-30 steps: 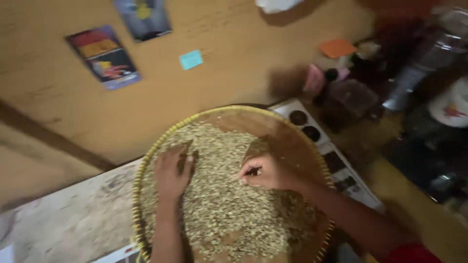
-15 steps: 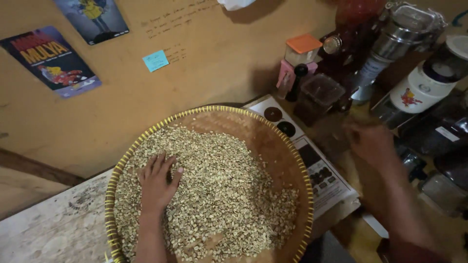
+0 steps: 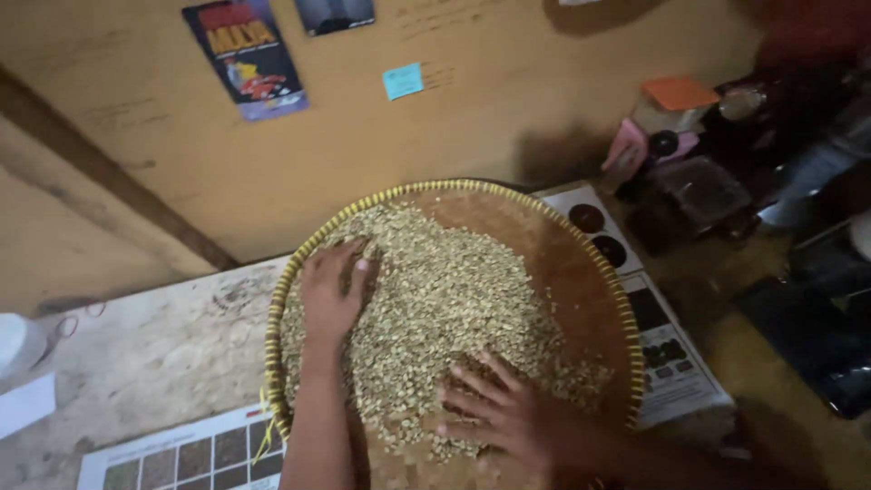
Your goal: Manually sorting green coffee beans in a woven tray to remove defects
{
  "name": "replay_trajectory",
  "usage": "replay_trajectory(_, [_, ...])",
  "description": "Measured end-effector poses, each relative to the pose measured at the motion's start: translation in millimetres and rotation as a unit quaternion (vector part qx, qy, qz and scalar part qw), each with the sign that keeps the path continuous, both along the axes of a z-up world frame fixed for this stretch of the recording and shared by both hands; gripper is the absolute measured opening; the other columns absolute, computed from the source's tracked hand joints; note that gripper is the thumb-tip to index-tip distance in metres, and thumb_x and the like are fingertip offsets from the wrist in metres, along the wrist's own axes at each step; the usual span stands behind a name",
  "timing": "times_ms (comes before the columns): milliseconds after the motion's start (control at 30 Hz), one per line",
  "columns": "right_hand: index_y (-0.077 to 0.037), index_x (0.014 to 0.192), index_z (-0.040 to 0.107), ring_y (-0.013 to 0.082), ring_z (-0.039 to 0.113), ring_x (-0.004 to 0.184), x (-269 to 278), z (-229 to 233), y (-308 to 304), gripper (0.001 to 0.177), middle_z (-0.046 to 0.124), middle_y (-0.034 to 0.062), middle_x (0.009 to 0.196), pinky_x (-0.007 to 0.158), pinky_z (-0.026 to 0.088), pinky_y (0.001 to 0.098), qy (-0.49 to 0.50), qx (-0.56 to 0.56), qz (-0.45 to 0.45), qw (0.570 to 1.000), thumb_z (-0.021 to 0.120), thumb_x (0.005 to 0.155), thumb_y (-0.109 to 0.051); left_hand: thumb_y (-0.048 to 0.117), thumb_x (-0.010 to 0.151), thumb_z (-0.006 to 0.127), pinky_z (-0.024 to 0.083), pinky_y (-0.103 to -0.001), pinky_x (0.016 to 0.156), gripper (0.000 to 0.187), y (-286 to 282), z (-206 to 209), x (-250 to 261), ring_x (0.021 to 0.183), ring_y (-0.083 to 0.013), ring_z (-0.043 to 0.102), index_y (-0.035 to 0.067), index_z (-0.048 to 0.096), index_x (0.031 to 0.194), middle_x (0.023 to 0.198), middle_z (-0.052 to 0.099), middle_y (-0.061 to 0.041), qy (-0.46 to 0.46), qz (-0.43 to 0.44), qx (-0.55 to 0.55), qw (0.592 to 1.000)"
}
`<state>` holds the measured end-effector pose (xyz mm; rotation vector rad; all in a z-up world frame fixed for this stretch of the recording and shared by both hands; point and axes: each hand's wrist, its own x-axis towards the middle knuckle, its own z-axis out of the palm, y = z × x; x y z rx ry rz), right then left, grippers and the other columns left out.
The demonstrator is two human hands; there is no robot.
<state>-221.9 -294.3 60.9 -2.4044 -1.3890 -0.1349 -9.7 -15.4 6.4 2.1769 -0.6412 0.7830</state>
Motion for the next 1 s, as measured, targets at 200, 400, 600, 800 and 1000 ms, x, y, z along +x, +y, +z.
replay_trajectory(200, [-0.016, 0.128, 0.070, 0.0413, 0.054, 0.130, 56, -35, 1, 0.048, 0.063, 0.0161, 0.140, 0.110, 0.038, 0.0638, -0.102, -0.056, -0.071, 0.991, 0.077, 0.089, -0.043, 0.028, 0.104, 0.061, 0.044, -0.044, 0.105, 0.028, 2, -3, 3, 0.115, -0.0303, 0.061, 0.014, 0.072, 0.125, 0.122, 0.074, -0.006, 0.013, 0.024, -0.002, 1.000])
replay_trajectory(400, [-0.025, 0.095, 0.074, 0.0190, 0.070, 0.105, 43, -48, 62, 0.013, 0.076, -0.0005, 0.107, 0.085, 0.056, 0.0397, -0.242, 0.066, -0.124, 0.960, 0.076, 0.086, -0.016, 0.034, 0.101, 0.060, 0.047, -0.045, 0.091, 0.032, 1, -5, 7, 0.103, -0.0311, 0.063, 0.014, 0.074, 0.122, 0.110, 0.076, -0.010, 0.058, 0.041, -0.010, 0.997])
replay_trajectory(600, [-0.026, 0.159, 0.031, 0.0388, 0.009, 0.158, 53, -51, 97, 0.070, 0.018, 0.0114, 0.171, 0.118, -0.014, 0.0772, 0.025, -0.176, 0.066, 0.982, 0.027, 0.100, -0.064, 0.038, 0.098, 0.063, 0.040, -0.050, 0.091, 0.035, 2, -12, 10, 0.113, -0.0282, 0.058, 0.021, 0.071, 0.128, 0.115, 0.074, -0.005, 0.085, 0.039, 0.040, 0.995])
replay_trajectory(800, [-0.020, 0.153, 0.045, 0.0422, 0.038, 0.145, 121, -36, 64, 0.063, 0.045, 0.0181, 0.153, 0.112, 0.013, 0.0833, -0.024, -0.136, -0.092, 0.986, 0.032, 0.107, -0.061, 0.042, 0.100, 0.067, 0.044, -0.045, 0.104, 0.035, 5, -21, 11, 0.128, -0.0233, 0.057, 0.025, 0.069, 0.130, 0.126, 0.071, 0.005, 0.064, 0.102, 0.080, 0.990])
replay_trajectory(1000, [-0.023, 0.135, 0.057, 0.0397, 0.045, 0.138, 127, -59, -2, 0.049, 0.050, 0.0137, 0.144, 0.107, 0.035, 0.0640, -0.038, -0.147, -0.170, 0.974, 0.064, 0.097, -0.052, 0.052, 0.100, 0.057, 0.038, -0.057, 0.114, 0.051, 2, -28, 6, 0.144, -0.0349, 0.046, 0.022, 0.059, 0.141, 0.149, 0.057, -0.010, 0.134, 0.154, 0.158, 0.966])
